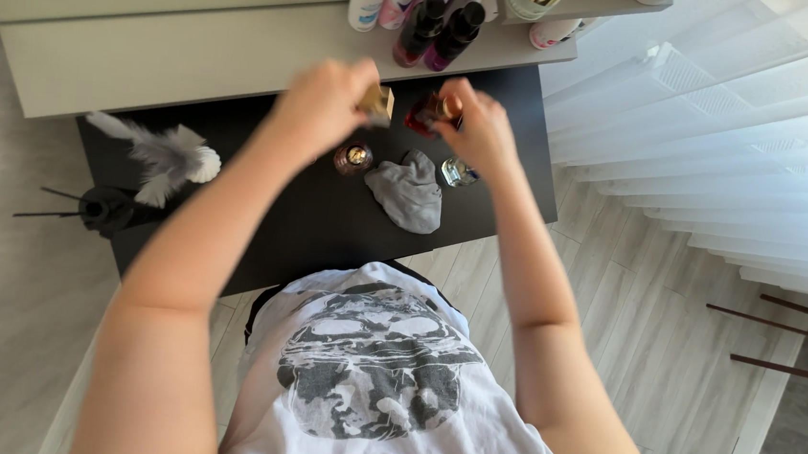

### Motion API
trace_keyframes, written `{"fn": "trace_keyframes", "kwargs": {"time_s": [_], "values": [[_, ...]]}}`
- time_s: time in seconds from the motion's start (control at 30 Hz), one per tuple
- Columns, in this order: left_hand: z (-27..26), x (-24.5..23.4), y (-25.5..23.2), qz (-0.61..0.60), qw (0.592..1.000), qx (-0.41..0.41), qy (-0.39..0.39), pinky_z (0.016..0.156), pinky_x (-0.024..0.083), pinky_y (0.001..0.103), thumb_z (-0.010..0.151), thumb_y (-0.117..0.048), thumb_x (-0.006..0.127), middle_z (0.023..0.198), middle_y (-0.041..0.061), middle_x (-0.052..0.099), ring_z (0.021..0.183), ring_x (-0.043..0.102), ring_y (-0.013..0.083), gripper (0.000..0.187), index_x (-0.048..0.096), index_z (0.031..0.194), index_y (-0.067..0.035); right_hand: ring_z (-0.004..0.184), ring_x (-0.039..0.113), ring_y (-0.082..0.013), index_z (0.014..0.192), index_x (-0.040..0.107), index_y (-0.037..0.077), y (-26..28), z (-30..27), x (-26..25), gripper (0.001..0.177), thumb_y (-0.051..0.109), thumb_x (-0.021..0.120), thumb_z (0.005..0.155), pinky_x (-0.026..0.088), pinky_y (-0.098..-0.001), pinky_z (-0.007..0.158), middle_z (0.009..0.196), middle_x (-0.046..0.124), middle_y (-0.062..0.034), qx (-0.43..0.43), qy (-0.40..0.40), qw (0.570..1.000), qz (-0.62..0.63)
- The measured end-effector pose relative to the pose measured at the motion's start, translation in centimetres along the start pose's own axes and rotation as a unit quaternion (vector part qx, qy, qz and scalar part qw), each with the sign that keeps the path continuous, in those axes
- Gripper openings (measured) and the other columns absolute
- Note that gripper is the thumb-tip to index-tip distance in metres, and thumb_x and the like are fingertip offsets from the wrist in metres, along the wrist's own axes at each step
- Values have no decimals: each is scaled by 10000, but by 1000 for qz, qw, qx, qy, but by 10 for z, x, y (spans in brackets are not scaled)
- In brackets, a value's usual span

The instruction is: Cleaning a dressing table by wiping down cosmetic bottles and the table surface with a grey cloth.

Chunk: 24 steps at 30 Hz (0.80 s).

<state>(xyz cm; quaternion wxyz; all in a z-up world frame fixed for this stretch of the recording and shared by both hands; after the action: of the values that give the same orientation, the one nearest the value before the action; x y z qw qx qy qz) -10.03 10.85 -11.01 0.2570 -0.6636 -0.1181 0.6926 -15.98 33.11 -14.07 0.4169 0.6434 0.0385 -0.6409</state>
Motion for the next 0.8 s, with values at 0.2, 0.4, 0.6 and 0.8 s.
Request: {"fn": "trace_keyframes", "kwargs": {"time_s": [0.2,0.4,0.6,0.8], "values": [[29,-39,60,18,999,13,-47,750,576,479,683,-66,914,924,172,746,885,719,393,442,707,1072,-57,957,619,-288,1123,577,130,79,54,-37,481,191,907,778,459,-435,874,900,670,-59,-170,-14,980,-103],[51,-31,100,-7,999,-23,-42,764,567,475,592,-13,932,985,179,744,930,703,403,566,728,1118,-68,1013,611,-237,1062,573,144,86,106,-3,492,228,918,722,316,-469,1080,857,678,-1,-253,-51,945,-201],[61,-16,106,-52,998,-37,-23,801,569,466,605,-11,932,1012,173,741,962,702,389,593,709,1151,-67,1012,614,-240,1037,586,164,63,125,28,520,219,927,648,266,-512,1134,799,670,-9,-238,-30,944,-224],[68,-4,102,-58,998,-26,-26,786,575,464,618,-14,934,997,172,745,954,711,383,570,710,1140,-60,1037,612,-236,1066,591,164,55,125,34,525,203,927,665,239,-521,1156,811,667,4,-231,-21,946,-225]]}}
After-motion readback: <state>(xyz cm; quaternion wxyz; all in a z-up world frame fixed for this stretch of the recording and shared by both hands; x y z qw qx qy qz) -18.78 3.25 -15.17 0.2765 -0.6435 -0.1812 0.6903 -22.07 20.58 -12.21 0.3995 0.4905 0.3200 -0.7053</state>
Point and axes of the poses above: each hand's wrist, its own z-axis towards the middle knuckle, its own x-axis out of the palm, y = z × x, the point moved 6 cm from there along z, towards the middle knuckle
